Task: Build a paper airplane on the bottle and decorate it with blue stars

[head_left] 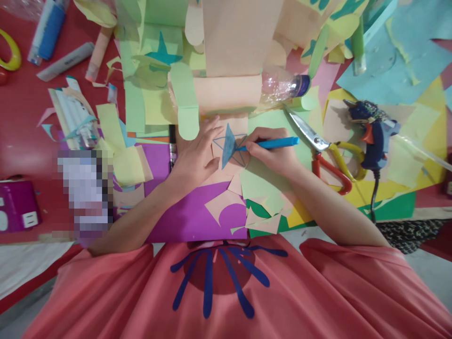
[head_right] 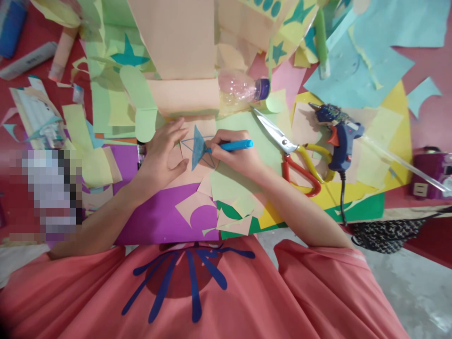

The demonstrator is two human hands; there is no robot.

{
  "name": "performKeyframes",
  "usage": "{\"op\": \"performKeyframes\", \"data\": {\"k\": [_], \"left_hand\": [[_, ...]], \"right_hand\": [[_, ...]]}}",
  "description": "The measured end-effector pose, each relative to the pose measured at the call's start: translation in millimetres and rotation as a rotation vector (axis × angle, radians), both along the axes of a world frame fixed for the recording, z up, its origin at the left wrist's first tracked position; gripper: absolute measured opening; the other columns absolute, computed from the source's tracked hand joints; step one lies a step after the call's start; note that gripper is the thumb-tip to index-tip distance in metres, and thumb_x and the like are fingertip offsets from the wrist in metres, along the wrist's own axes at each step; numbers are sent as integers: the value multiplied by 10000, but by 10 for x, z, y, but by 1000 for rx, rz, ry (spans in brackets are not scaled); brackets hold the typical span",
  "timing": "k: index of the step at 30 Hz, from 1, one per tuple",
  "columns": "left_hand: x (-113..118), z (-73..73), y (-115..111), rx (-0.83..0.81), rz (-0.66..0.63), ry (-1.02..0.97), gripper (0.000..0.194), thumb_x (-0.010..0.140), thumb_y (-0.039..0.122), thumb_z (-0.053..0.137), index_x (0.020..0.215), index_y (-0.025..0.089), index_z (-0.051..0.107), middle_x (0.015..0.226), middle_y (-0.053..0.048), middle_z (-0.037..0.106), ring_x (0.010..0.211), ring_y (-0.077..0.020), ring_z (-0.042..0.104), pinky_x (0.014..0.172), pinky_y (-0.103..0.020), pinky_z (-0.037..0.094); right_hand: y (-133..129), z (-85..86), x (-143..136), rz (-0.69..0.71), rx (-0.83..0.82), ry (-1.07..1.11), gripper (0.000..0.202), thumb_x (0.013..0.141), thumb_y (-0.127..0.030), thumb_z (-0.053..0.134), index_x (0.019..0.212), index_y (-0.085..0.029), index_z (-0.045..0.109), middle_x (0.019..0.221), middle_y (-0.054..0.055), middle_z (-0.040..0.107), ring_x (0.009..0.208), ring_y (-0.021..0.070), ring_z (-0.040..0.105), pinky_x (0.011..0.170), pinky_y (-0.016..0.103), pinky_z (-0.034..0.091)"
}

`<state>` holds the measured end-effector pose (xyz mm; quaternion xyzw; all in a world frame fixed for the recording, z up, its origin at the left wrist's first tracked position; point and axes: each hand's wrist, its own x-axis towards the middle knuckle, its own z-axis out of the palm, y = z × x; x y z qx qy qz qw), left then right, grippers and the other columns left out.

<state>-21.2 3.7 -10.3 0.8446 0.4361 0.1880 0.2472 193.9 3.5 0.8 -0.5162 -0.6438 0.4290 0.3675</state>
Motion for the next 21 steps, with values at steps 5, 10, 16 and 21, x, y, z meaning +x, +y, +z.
{"op": "performKeyframes", "data": {"k": [5,10,16,21], "left_hand": [[-1,9,0,-9,-21,-27,665,809,51,552,1394,270,327,1562,-93,367,1441,-266,373,1149,-445,401],[0,12,-4,1,2,11,647,814,74,558,1389,279,342,1559,-78,377,1437,-272,376,1172,-486,365],[3,-2,-7,-6,0,-7,640,813,68,548,1386,272,349,1560,-70,376,1431,-248,388,1124,-437,441],[-2,-14,-9,-1,6,-24,647,810,72,556,1387,278,347,1560,-67,376,1437,-271,373,1164,-483,383]], "right_hand": [[4,-2,7,-22,28,19,142,725,-182,549,585,-205,534,530,-33,514,514,93,429,516,255,355],[5,1,18,-2,-2,0,132,725,-160,547,600,-204,543,552,-31,517,525,94,431,531,262,365],[6,-2,21,-31,10,13,150,729,-165,555,585,-203,538,538,-32,514,521,93,435,524,259,367],[20,-18,21,-160,-10,150,242,846,-349,584,644,-215,582,575,-22,552,500,93,472,501,261,400]]}}
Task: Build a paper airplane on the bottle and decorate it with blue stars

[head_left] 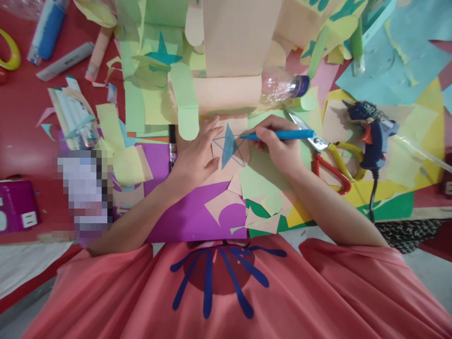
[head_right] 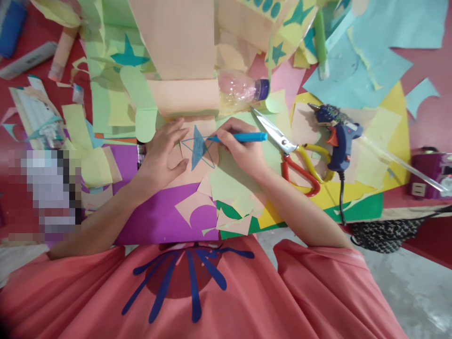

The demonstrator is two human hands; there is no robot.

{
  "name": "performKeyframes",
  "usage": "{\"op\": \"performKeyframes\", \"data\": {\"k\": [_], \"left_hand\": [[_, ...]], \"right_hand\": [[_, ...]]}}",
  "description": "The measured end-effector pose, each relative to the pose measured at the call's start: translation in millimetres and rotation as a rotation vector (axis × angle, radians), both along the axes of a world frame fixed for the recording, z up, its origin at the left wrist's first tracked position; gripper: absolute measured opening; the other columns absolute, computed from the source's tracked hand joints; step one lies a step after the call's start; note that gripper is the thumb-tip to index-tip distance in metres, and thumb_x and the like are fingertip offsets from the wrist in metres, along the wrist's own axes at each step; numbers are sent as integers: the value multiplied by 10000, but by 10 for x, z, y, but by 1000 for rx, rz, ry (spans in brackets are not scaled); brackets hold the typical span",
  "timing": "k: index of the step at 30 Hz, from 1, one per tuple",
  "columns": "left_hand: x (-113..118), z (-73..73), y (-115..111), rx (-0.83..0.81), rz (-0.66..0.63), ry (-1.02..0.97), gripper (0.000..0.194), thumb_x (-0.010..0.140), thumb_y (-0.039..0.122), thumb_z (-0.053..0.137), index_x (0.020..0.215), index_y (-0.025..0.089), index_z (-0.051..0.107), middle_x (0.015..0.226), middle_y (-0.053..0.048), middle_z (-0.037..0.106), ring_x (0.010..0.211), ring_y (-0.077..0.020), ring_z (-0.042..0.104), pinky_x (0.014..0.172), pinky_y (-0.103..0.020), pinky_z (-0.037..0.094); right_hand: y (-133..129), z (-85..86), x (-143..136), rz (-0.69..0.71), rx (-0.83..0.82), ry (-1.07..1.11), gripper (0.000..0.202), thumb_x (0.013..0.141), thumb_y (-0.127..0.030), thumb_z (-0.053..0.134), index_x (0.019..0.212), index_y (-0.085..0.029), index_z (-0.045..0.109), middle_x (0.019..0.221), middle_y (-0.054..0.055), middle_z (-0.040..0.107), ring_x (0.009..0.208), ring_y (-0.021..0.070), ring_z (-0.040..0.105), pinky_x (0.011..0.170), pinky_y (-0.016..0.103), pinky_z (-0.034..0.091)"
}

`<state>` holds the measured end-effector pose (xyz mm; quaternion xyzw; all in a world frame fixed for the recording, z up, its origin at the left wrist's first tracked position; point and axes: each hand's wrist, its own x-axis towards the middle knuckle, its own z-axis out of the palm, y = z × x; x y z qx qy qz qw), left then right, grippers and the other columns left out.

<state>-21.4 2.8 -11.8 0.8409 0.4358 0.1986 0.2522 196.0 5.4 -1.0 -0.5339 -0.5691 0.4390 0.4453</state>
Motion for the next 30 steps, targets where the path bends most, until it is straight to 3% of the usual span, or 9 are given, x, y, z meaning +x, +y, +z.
{"op": "performKeyframes", "data": {"k": [3,5,10,14,18,26,30], "left_hand": [[-2,-7,5,-7,-7,9,647,815,70,547,1386,292,339,1565,-61,371,1443,-266,366,1166,-489,380],[-1,-11,11,-2,-6,19,644,815,66,544,1383,291,339,1564,-65,372,1443,-259,368,1163,-482,387],[-2,-10,17,5,-3,38,643,816,70,558,1386,276,344,1564,-72,370,1442,-269,368,1170,-504,368],[1,6,14,-1,-10,47,646,812,54,555,1387,250,335,1560,-95,372,1439,-278,369,1165,-502,363],[8,10,14,-7,-21,28,649,809,41,541,1386,250,330,1564,-98,362,1433,-259,382,1130,-434,424],[-5,-26,25,23,-26,42,676,801,36,563,1388,266,318,1564,-92,364,1443,-283,362,1164,-496,359],[-13,-32,34,22,-38,31,677,801,38,564,1390,259,315,1565,-98,360,1443,-274,361,1161,-480,369]], "right_hand": [[5,12,-3,-4,-30,65,341,873,-521,560,714,-224,614,597,-14,577,481,90,486,463,255,398],[5,21,0,42,-36,64,335,841,-548,604,760,-224,624,621,-17,588,501,89,502,476,251,413],[-12,13,5,130,9,0,202,831,-349,637,703,-201,587,591,-28,553,526,86,494,515,245,402],[-24,7,-25,155,36,-81,209,813,-256,610,627,-191,539,522,-40,501,491,78,427,487,237,335],[-24,7,-48,143,19,-121,226,804,-241,595,599,-188,515,516,-44,480,486,67,393,492,238,322],[-9,-18,-13,126,35,16,165,812,-294,623,700,-205,541,586,-42,525,511,74,467,480,229,344],[-24,-6,-34,188,11,-30,271,801,-343,640,616,-200,502,534,-44,511,496,68,439,482,228,343]]}}
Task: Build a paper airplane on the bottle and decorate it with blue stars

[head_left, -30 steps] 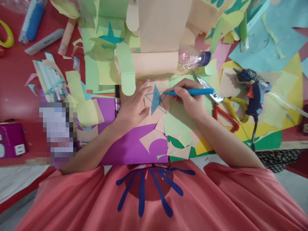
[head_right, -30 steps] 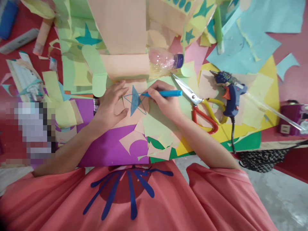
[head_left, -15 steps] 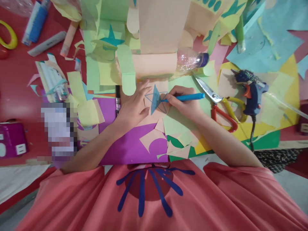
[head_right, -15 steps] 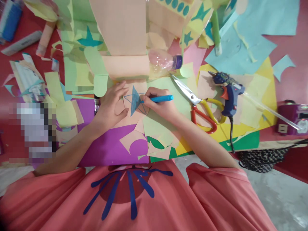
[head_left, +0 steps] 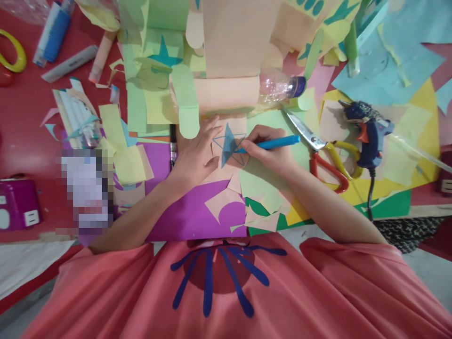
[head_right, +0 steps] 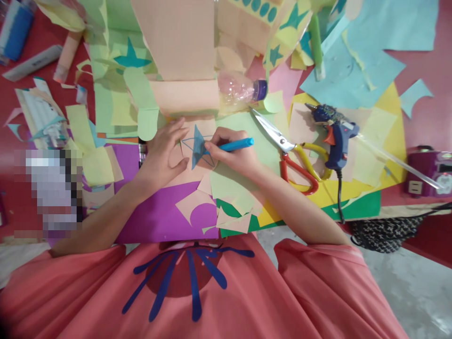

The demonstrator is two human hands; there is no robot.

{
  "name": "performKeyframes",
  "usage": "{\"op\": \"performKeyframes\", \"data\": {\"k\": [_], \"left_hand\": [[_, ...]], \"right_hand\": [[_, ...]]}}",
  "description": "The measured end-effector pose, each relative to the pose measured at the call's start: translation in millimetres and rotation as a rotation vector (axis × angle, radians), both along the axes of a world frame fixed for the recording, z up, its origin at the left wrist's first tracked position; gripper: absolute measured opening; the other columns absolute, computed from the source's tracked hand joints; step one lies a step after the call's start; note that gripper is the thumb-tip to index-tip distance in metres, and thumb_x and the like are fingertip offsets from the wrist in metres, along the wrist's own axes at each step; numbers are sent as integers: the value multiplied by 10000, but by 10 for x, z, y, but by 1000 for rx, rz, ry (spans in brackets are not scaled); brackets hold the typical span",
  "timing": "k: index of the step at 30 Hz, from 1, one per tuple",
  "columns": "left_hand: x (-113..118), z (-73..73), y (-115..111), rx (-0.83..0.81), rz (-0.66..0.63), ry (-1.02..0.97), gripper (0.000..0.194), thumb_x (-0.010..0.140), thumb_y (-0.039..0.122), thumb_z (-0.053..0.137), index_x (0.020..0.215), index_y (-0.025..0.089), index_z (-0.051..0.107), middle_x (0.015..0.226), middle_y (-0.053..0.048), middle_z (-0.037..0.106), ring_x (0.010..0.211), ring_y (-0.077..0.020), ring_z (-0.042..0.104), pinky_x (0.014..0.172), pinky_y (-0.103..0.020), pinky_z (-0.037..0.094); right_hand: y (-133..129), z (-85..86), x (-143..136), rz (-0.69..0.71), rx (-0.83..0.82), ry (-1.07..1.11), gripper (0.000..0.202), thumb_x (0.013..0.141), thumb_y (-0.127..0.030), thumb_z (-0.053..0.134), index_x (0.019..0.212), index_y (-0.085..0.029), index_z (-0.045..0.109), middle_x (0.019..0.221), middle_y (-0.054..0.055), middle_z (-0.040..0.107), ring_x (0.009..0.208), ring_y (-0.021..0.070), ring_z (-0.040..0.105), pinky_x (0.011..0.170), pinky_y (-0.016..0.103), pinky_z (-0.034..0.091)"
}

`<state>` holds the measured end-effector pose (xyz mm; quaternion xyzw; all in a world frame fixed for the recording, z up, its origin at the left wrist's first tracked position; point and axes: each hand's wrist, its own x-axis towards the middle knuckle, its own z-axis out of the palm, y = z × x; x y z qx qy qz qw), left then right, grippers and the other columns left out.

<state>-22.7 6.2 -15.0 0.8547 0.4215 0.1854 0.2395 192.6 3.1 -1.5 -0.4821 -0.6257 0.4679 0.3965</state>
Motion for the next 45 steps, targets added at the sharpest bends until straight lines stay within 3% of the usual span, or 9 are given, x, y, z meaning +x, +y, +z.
{"op": "performKeyframes", "data": {"k": [15,23,31,45], "left_hand": [[-4,8,2,-25,-1,-17,673,794,56,561,1388,269,324,1572,-77,353,1450,-272,350,1150,-469,398],[-10,-7,6,-20,-7,-27,677,798,60,566,1385,280,310,1577,-82,343,1453,-271,345,1129,-468,430],[-3,1,0,-4,7,-12,653,821,74,567,1392,283,330,1566,-69,363,1442,-291,359,1157,-526,376],[17,30,-13,-29,24,1,660,809,63,551,1389,285,329,1572,-66,355,1446,-277,357,1177,-501,360]], "right_hand": [[-12,-2,-21,67,-26,-104,266,775,-210,601,562,-195,442,500,-55,449,511,64,356,505,235,312],[-3,11,-19,64,-43,-120,266,774,-223,590,558,-199,437,492,-57,445,509,67,359,504,237,313],[-5,16,-12,70,-41,-111,266,786,-212,588,568,-201,435,494,-54,443,504,70,367,512,244,315],[0,32,-20,44,-60,-126,282,751,-209,592,536,-205,410,484,-58,435,498,70,376,510,243,320]]}}
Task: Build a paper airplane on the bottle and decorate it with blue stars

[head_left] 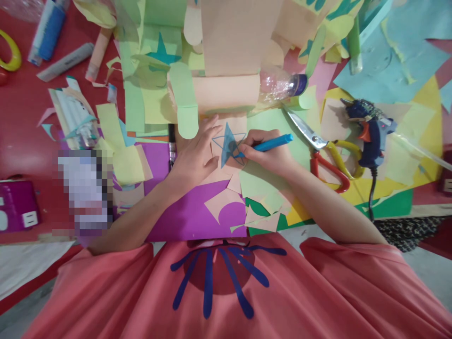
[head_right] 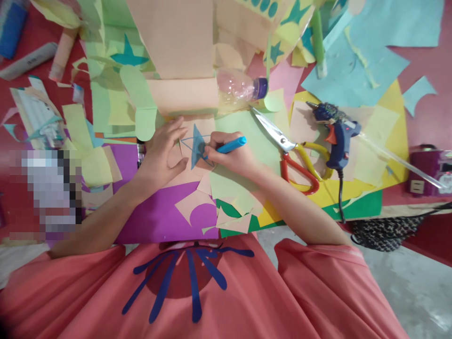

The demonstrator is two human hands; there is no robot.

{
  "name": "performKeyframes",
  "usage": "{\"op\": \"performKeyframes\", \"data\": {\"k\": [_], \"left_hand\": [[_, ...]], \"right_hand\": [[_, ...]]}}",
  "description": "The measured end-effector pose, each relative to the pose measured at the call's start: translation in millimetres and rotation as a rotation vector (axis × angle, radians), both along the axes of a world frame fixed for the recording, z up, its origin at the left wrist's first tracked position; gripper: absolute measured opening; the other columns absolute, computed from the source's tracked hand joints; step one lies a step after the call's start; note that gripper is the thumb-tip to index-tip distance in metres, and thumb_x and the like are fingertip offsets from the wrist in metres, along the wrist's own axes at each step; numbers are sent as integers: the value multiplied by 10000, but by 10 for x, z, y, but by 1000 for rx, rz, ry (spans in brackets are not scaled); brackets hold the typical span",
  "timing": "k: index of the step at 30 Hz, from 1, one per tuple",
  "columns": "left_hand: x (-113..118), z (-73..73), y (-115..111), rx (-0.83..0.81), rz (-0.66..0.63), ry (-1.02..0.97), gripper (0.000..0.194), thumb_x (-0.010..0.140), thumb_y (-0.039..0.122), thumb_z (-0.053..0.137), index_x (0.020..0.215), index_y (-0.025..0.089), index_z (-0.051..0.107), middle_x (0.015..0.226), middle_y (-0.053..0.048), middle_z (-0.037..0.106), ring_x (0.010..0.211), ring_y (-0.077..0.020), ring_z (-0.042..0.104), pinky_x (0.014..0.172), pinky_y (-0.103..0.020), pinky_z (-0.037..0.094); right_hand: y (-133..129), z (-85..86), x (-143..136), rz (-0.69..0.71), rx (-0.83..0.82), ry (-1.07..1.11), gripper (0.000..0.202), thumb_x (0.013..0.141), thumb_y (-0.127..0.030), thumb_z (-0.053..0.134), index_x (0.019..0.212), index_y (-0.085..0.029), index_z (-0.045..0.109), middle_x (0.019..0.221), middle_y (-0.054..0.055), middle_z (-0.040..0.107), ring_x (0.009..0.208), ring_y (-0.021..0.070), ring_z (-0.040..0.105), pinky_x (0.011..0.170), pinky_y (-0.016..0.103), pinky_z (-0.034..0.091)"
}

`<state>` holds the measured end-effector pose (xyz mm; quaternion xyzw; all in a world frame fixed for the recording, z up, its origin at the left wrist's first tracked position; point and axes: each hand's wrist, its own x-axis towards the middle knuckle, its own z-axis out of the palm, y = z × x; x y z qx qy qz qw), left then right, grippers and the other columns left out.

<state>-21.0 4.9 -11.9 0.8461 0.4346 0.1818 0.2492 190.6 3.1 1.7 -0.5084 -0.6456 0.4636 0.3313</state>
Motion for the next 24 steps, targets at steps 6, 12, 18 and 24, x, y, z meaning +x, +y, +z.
{"op": "performKeyframes", "data": {"k": [6,12,18,24], "left_hand": [[-14,1,7,-15,-10,-15,655,811,72,565,1394,269,341,1570,-75,356,1450,-274,348,1155,-475,398],[-10,1,4,-10,-2,-1,660,808,68,560,1385,286,323,1573,-80,352,1443,-280,363,1162,-488,380],[-16,1,9,-9,-15,0,674,800,56,565,1386,286,324,1573,-76,353,1457,-286,338,1173,-504,360],[-20,-8,14,-10,-10,-3,667,805,72,561,1387,299,327,1571,-66,357,1438,-278,373,1159,-500,386]], "right_hand": [[-3,-5,0,-30,12,15,243,780,-228,582,578,-203,450,493,-56,464,479,66,382,500,242,322],[0,10,-7,13,-34,-13,291,732,-130,596,532,-201,397,492,-61,418,515,69,377,515,241,317],[6,-5,-4,-47,11,17,248,781,-186,591,576,-201,453,495,-63,418,492,67,350,498,246,299],[12,-2,5,6,-40,0,261,758,-137,585,556,-202,432,509,-54,428,521,77,370,518,253,311]]}}
